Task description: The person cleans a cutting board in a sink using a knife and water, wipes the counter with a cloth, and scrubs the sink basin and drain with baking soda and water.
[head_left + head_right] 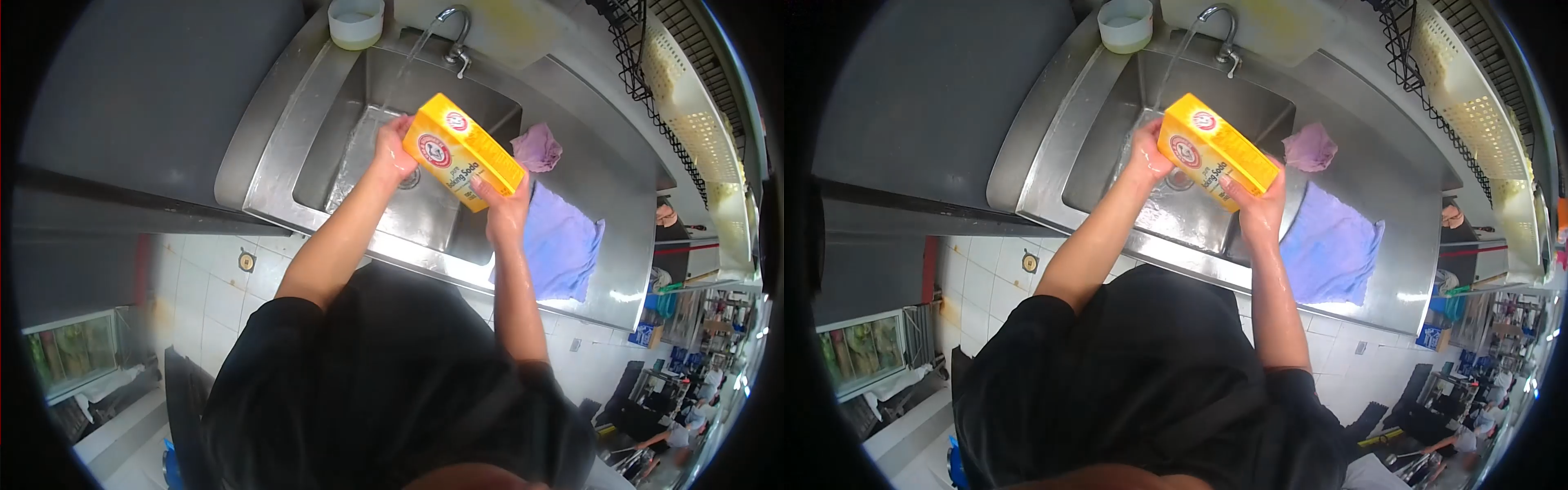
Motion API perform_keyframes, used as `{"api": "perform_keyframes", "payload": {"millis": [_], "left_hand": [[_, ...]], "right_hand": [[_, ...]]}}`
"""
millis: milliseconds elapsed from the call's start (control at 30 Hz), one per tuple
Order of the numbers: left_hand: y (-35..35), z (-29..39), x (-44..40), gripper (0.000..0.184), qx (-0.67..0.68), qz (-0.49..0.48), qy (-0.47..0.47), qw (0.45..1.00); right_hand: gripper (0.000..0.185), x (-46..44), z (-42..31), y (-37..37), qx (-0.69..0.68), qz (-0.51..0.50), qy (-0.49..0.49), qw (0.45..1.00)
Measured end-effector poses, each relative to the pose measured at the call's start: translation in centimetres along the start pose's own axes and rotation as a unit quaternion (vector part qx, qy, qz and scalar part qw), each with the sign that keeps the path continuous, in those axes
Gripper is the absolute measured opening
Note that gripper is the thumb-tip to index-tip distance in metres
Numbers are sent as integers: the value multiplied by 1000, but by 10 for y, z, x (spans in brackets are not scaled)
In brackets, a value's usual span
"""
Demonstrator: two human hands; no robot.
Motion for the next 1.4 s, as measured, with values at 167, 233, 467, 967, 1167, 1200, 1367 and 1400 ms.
{"api": "perform_keyframes", "payload": {"millis": [167, 233, 467, 967, 1167, 1200, 1367, 1400], "left_hand": [[4, -11, -4, 40, 40, -41, -12, 998], [4, -11, -10, 41, 63, -49, -40, 996], [-3, -14, -20, 41, 76, -58, -34, 995], [-26, 6, -20, 38, 30, 23, 46, 998], [-32, 9, -15, 35, 43, 3, 34, 999], [-31, 6, -13, 34, 21, 25, 29, 999], [-40, -2, -11, 33, 1, -5, 36, 999], [-37, -2, -12, 33, -2, -2, 33, 999]], "right_hand": [[64, -9, -39, 23, 181, -8, -51, 982], [63, -9, -44, 27, 197, -6, -40, 980], [63, -16, -42, 29, 223, -16, -80, 972], [55, -32, -27, 46, 323, -26, -66, 944], [57, -21, -35, 55, 244, -30, -79, 966], [57, -21, -37, 54, 262, -23, -81, 961], [57, -19, -32, 50, 248, -21, -86, 965], [57, -19, -32, 48, 279, -13, -97, 955]]}}
Point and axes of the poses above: each hand's wrist, its own x-axis away from the middle knuckle, its own y-axis out of the palm, z = x × y, the point moved 2 cm from there along -x, towards the middle knuckle, and after that the axes turned 1 degree about y, right-handed, at the moved point
